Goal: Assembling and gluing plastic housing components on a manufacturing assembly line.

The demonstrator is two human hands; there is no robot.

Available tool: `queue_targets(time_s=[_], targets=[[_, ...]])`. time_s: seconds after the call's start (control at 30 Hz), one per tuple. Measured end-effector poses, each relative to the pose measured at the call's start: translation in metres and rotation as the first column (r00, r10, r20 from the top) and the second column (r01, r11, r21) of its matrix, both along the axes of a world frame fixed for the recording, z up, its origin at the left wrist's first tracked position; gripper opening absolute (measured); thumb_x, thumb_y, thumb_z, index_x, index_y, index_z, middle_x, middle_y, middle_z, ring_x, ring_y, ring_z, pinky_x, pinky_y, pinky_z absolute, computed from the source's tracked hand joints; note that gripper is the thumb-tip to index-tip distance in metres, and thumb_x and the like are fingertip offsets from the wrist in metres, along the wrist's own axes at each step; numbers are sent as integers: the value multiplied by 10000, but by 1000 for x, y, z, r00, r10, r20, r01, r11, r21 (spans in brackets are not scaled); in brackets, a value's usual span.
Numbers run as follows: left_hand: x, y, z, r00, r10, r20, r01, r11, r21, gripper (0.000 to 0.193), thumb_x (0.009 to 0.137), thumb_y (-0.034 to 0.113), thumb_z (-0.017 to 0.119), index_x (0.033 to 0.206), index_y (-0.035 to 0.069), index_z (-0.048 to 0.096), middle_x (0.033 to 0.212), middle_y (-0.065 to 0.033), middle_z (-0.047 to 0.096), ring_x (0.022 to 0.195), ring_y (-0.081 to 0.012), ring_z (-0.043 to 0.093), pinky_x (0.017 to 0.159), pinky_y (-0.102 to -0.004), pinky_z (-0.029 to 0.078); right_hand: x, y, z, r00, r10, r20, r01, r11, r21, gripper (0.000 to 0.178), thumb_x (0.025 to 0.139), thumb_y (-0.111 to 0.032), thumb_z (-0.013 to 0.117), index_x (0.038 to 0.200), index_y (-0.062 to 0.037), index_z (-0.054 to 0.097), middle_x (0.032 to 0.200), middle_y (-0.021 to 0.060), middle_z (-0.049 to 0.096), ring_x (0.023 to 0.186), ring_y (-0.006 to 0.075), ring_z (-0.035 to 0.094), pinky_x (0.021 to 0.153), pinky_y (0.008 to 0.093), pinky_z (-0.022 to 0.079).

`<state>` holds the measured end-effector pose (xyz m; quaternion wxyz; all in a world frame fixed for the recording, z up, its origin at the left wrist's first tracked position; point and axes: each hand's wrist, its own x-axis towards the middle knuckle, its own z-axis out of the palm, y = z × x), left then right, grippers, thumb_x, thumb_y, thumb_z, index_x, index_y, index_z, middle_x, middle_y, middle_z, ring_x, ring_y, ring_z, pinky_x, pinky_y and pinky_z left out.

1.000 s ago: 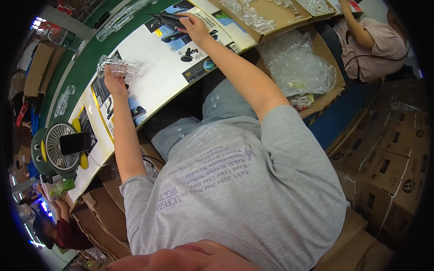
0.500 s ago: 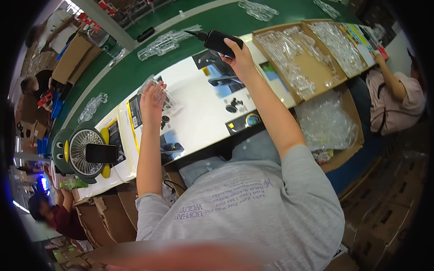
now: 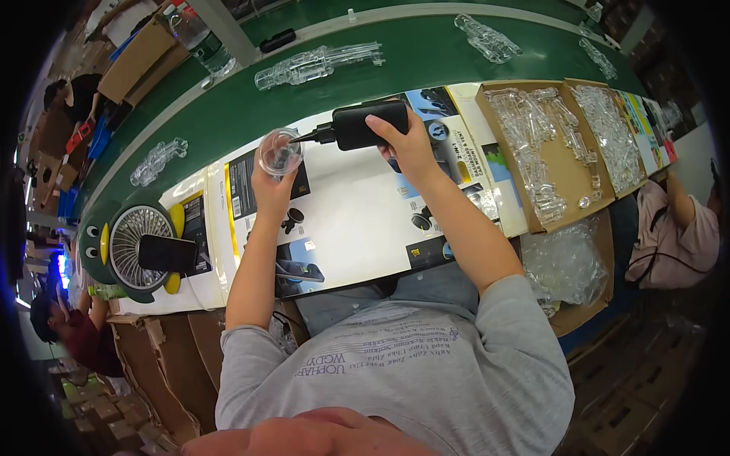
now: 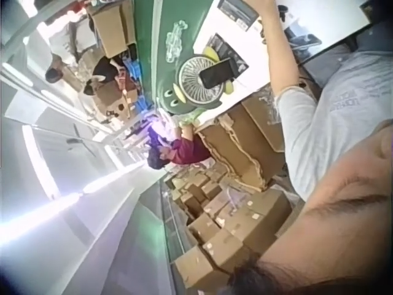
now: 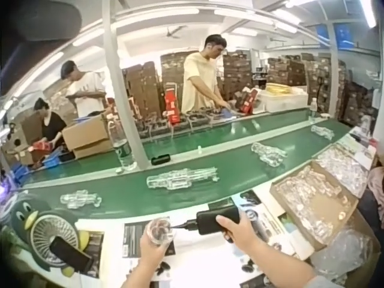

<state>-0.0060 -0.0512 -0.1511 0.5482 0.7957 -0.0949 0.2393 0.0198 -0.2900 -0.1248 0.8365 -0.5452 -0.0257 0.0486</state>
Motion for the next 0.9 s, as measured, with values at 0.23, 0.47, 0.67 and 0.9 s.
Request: queue_targets(time_s=[0.23,0.47,0.67,0.9], targets=[[6,12,-9,988,136,67,-140,989,56,419,754,43,666,1147,25,519,1096,-112,578,1017,-222,558,885,-315,430,-17,-1,15,931,-14,366,121,955,-271,253,746,-122,697,952,-54,567,768,24,578,532,56,493,472,179,418],[8,15,-6,984,162,70,-173,964,202,428,739,38,660,1150,33,539,1115,-111,574,1040,-260,547,907,-337,421,-16,-3,14,799,96,594,346,734,-584,326,722,-123,729,997,-49,570,807,60,631,664,133,612,626,233,500],[8,14,-5,977,182,110,-204,946,251,414,732,32,660,1133,32,555,1103,-112,581,1040,-262,546,906,-336,418,-24,-2,16,734,-56,677,449,787,-423,317,712,-141,741,978,-59,589,825,85,663,707,136,646,631,234,509],[9,16,-9,976,182,121,-206,950,234,403,734,39,662,1121,18,554,1086,-117,584,1014,-269,556,882,-339,431,-16,-3,18,957,-43,288,156,910,-384,322,788,-171,692,1055,-72,540,824,43,589,530,70,511,472,180,424]])
